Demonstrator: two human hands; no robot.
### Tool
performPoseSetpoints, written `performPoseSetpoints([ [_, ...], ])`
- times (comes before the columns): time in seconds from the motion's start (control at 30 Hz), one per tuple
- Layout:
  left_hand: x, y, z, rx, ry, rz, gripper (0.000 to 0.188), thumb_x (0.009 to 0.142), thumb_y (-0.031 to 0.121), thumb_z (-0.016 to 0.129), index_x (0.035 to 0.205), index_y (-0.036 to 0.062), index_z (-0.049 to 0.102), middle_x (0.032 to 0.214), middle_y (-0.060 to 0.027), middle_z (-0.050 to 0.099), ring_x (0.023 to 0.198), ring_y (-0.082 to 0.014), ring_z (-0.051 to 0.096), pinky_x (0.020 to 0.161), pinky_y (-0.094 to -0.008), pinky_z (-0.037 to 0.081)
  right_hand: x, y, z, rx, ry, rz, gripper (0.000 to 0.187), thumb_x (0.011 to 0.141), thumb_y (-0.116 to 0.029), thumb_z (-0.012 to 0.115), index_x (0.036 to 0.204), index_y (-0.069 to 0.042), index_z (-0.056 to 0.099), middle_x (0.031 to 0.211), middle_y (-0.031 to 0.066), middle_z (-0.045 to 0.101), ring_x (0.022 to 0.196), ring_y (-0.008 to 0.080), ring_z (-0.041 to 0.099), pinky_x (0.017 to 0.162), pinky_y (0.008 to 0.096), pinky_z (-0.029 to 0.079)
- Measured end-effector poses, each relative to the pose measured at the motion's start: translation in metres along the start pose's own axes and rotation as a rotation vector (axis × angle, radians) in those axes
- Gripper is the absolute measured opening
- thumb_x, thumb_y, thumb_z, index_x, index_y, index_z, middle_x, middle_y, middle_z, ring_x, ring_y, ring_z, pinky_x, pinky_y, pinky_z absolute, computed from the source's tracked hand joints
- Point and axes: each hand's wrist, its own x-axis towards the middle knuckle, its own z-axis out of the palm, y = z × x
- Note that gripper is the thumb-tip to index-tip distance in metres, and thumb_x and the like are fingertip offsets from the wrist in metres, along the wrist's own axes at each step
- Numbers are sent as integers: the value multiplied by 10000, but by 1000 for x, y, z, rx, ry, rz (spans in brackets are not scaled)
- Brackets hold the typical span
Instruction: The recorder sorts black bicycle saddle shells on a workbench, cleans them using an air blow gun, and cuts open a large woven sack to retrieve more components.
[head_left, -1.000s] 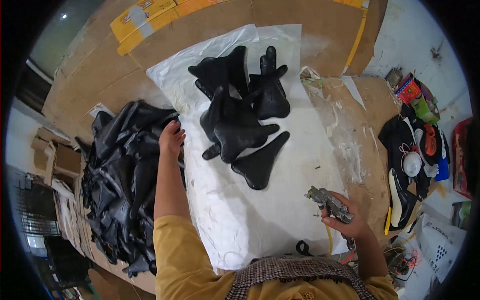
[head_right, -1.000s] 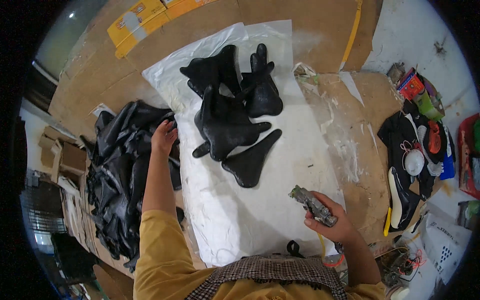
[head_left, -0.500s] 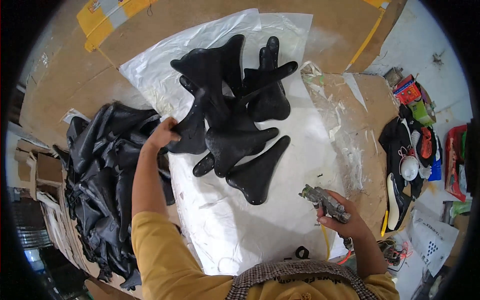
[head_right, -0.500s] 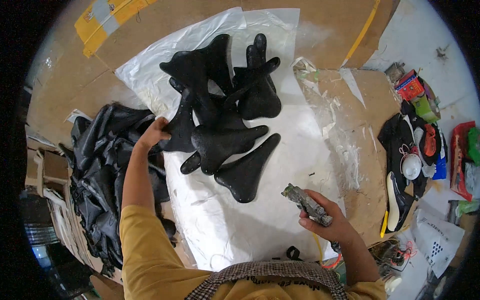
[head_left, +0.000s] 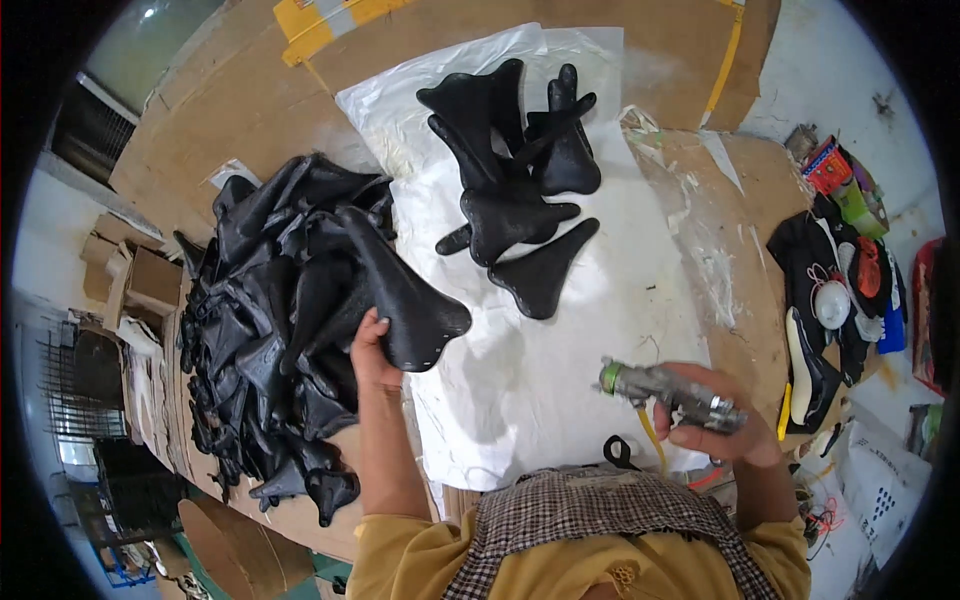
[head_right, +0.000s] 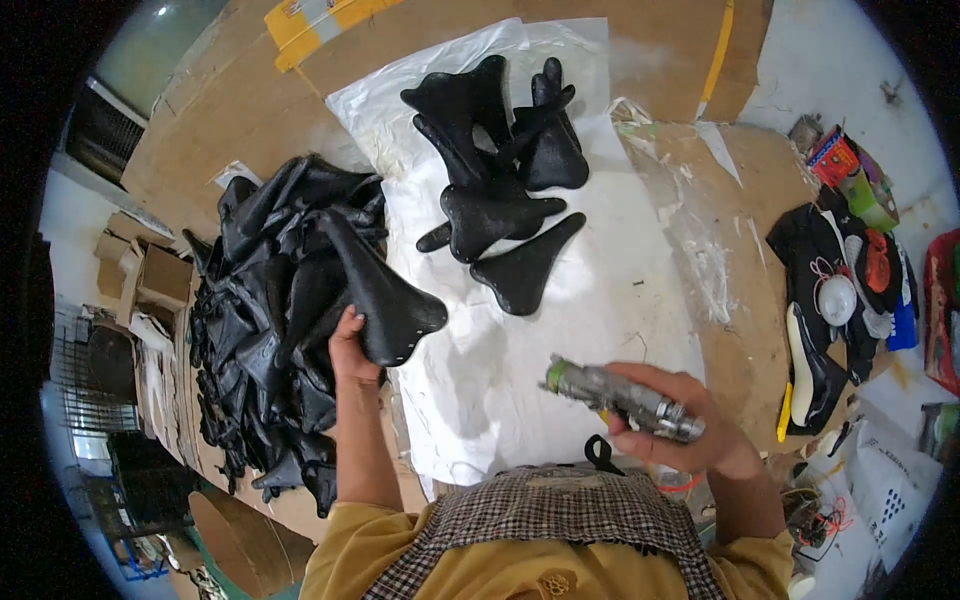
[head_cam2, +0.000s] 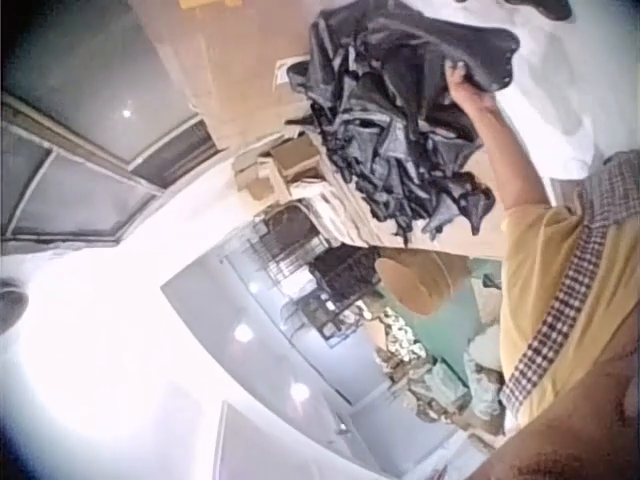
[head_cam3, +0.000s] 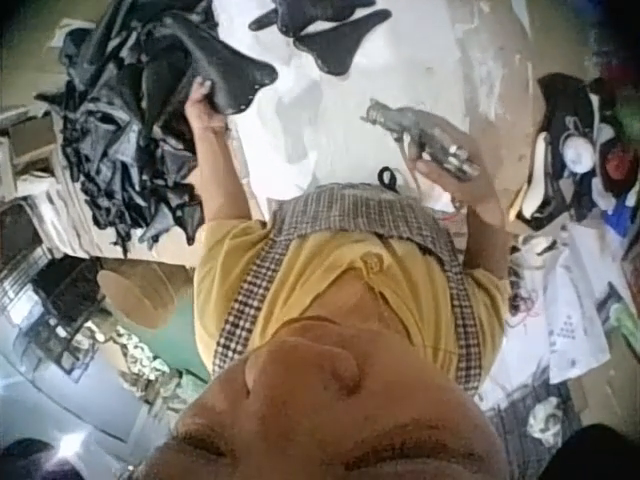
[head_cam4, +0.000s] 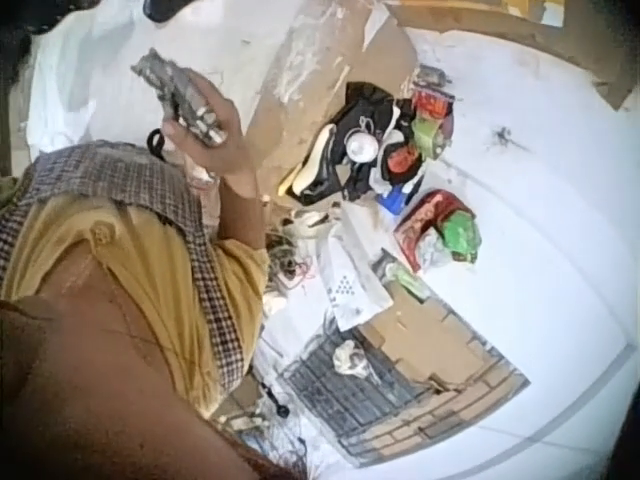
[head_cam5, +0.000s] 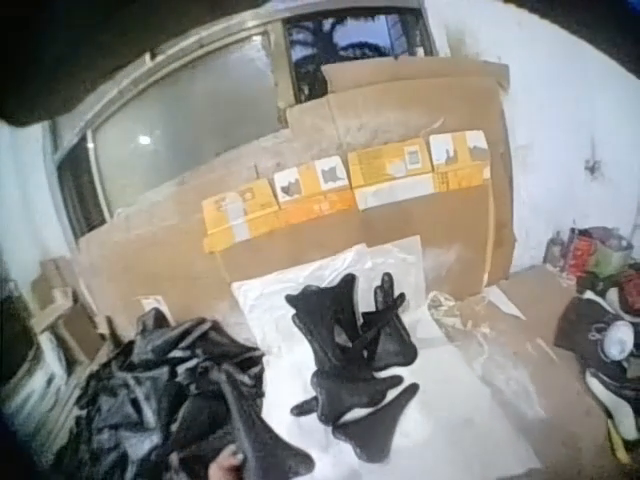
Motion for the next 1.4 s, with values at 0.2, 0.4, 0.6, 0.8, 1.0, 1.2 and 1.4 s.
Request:
performPoseSetpoints([
  [0.2, -41, -52, -5, -108, -12, -72, 331, 643, 49, 480, 965, 9, 549, 948, -139, 615, 880, -292, 591, 834, -396, 484, -28, -24, 24, 65, 218, -165, 587, 716, -49, 664, 1243, 42, 421, 859, 46, 591, 766, 80, 547, 697, 221, 452],
  [0.4, -33, -61, -3, -144, -13, -56, 334, 648, 57, 492, 973, 16, 554, 959, -118, 614, 884, -275, 583, 845, -392, 472, -60, 3, -1, -121, 17, 75, 557, 727, -48, 662, 1241, -5, 453, 827, 38, 607, 757, 84, 557, 697, 223, 452],
  [0.6, -3, 16, 25, -646, -79, 459, 467, 871, 316, 438, 1198, -15, 486, 1214, -186, 505, 1142, -330, 457, 978, -462, 360, -55, 13, -26, 82, 207, -104, 599, 740, -41, 672, 1268, 24, 396, 916, 35, 596, 843, 88, 554, 764, 241, 455],
  [0.8, 82, -85, 48, 314, 216, -116, 333, 797, 199, 557, 1088, 42, 514, 949, -81, 555, 852, -239, 530, 743, -367, 439, -46, 28, -46, -57, 351, -20, 588, 744, -53, 667, 1262, 22, 399, 884, 34, 581, 825, 96, 546, 755, 250, 462],
  [1.0, 136, -151, 47, 483, 393, 142, 172, 722, 9, 611, 862, 51, 518, 794, -28, 545, 711, -135, 499, 631, -258, 393, -32, 21, -44, -57, 341, 27, 630, 740, -10, 661, 1297, 9, 367, 912, 59, 581, 837, 117, 548, 757, 266, 472],
  [1.2, 91, -54, 101, 452, -95, 383, 132, 820, 8, 565, 910, 59, 483, 840, -16, 539, 721, -105, 537, 652, -269, 510, -53, -14, -46, -110, 310, -48, 603, 716, -24, 683, 1263, -16, 428, 891, 40, 589, 792, 96, 554, 718, 237, 452],
  [1.4, 71, -12, 84, 539, -118, 278, 116, 839, 39, 546, 954, 57, 534, 839, -4, 574, 710, -93, 557, 611, -260, 517, -66, -20, -44, -385, 189, 3, 606, 692, -65, 692, 1245, -16, 450, 831, 46, 599, 723, 96, 563, 665, 228, 446],
])
